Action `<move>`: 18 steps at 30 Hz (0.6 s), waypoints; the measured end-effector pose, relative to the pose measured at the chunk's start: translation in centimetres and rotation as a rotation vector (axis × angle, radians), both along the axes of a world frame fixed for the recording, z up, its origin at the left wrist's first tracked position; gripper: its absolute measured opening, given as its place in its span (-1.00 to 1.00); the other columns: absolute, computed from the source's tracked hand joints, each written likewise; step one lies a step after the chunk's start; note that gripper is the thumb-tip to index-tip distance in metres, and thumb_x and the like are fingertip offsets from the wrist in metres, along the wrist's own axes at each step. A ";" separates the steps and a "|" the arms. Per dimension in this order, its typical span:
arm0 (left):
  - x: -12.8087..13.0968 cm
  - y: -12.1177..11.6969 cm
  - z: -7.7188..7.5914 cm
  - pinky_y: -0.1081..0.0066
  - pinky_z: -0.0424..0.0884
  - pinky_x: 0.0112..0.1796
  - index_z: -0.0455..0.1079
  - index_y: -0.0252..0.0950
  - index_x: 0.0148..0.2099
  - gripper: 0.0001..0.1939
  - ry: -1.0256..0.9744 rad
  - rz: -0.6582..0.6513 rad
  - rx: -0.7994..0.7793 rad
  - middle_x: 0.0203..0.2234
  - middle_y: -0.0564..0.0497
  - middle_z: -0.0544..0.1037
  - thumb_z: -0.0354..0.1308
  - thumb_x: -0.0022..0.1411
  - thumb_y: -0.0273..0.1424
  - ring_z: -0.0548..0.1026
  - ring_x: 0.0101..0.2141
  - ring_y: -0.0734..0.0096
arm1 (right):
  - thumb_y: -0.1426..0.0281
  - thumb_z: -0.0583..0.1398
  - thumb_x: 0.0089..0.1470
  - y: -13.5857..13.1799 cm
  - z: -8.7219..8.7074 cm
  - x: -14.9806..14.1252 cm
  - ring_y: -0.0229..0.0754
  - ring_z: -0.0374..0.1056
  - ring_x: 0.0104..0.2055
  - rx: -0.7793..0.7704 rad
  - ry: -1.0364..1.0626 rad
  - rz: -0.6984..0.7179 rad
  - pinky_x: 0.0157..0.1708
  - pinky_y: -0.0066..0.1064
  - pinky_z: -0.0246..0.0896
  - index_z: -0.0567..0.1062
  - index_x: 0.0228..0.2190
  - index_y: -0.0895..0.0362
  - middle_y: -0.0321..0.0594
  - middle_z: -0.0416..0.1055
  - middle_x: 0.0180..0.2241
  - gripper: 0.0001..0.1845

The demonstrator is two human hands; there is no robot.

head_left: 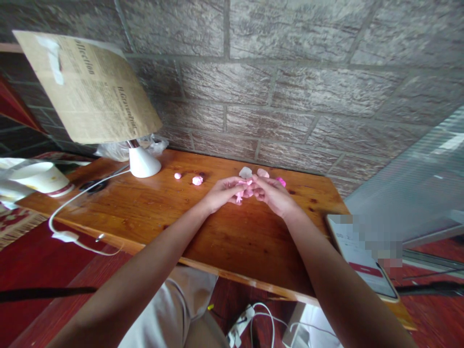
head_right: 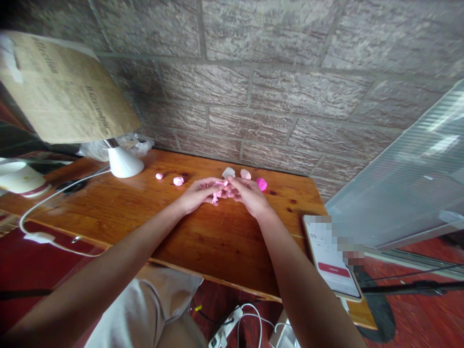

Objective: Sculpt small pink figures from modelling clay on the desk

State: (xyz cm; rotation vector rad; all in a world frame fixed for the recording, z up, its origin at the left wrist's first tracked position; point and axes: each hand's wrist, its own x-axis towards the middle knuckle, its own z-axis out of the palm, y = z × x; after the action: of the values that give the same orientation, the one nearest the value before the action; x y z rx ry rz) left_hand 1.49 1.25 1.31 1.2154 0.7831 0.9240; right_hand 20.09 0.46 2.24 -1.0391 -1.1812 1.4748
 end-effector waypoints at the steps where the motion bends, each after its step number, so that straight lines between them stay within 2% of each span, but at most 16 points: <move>1: 0.0 0.0 0.1 0.44 0.49 -0.38 0.53 -0.27 -0.06 -0.42 0.011 0.000 -0.002 -0.26 -0.11 0.65 0.48 -0.08 -0.08 0.62 -0.23 0.22 | -0.05 0.44 -0.21 0.0 0.0 0.0 -0.34 0.36 -0.46 -0.007 0.008 0.000 -0.50 -0.51 0.10 0.62 -0.43 0.11 -0.22 0.57 -0.41 -0.51; 4: -0.1 0.0 0.1 0.44 0.49 -0.40 0.53 -0.27 -0.06 -0.44 0.022 0.000 -0.008 -0.27 -0.12 0.66 0.46 -0.04 -0.07 0.63 -0.26 0.23 | -0.01 0.43 -0.16 0.0 0.2 0.1 -0.35 0.34 -0.46 0.030 -0.003 0.020 -0.50 -0.50 0.08 0.63 -0.43 0.11 -0.24 0.55 -0.42 -0.55; 8: -0.1 0.0 0.1 0.46 0.48 -0.39 0.53 -0.29 -0.05 -0.46 -0.006 -0.035 -0.021 -0.19 -0.18 0.66 0.43 0.01 -0.05 0.64 -0.24 0.22 | 0.07 0.47 -0.24 -0.1 0.5 0.0 -0.37 0.25 -0.50 0.083 -0.039 -0.017 -0.53 -0.48 0.01 0.64 -0.40 0.12 -0.30 0.48 -0.47 -0.57; 12: -0.1 0.0 0.2 0.47 0.46 -0.41 0.53 -0.32 -0.05 -0.45 -0.033 -0.064 -0.043 -0.14 -0.23 0.65 0.36 0.09 0.01 0.64 -0.21 0.18 | 0.06 0.47 -0.26 0.0 0.4 0.0 -0.39 0.16 -0.54 0.113 -0.045 -0.067 -0.56 -0.47 -0.06 0.63 -0.41 0.13 -0.35 0.40 -0.53 -0.55; 15: -0.1 0.1 0.3 0.49 0.44 -0.45 0.52 -0.32 -0.02 -0.43 -0.056 -0.077 -0.057 -0.11 -0.24 0.64 0.32 0.11 0.04 0.64 -0.25 0.22 | 0.05 0.46 -0.24 0.0 0.3 0.0 -0.39 0.12 -0.57 0.131 -0.058 -0.085 -0.57 -0.47 -0.08 0.63 -0.38 0.13 -0.39 0.33 -0.59 -0.54; 18: -0.1 0.1 0.4 0.51 0.40 -0.47 0.50 -0.31 -0.02 -0.43 -0.063 -0.095 -0.070 -0.16 -0.21 0.65 0.31 0.12 0.04 0.63 -0.30 0.28 | 0.03 0.45 -0.21 0.0 0.3 0.0 -0.39 0.10 -0.58 0.136 -0.073 -0.080 -0.57 -0.47 -0.08 0.61 -0.40 0.14 -0.41 0.28 -0.61 -0.55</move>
State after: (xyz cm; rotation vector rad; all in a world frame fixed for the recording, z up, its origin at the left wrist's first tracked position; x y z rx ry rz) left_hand 1.38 1.33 1.68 1.1468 0.6962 0.8468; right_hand 20.07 0.49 2.58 -1.0419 -1.2592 1.2863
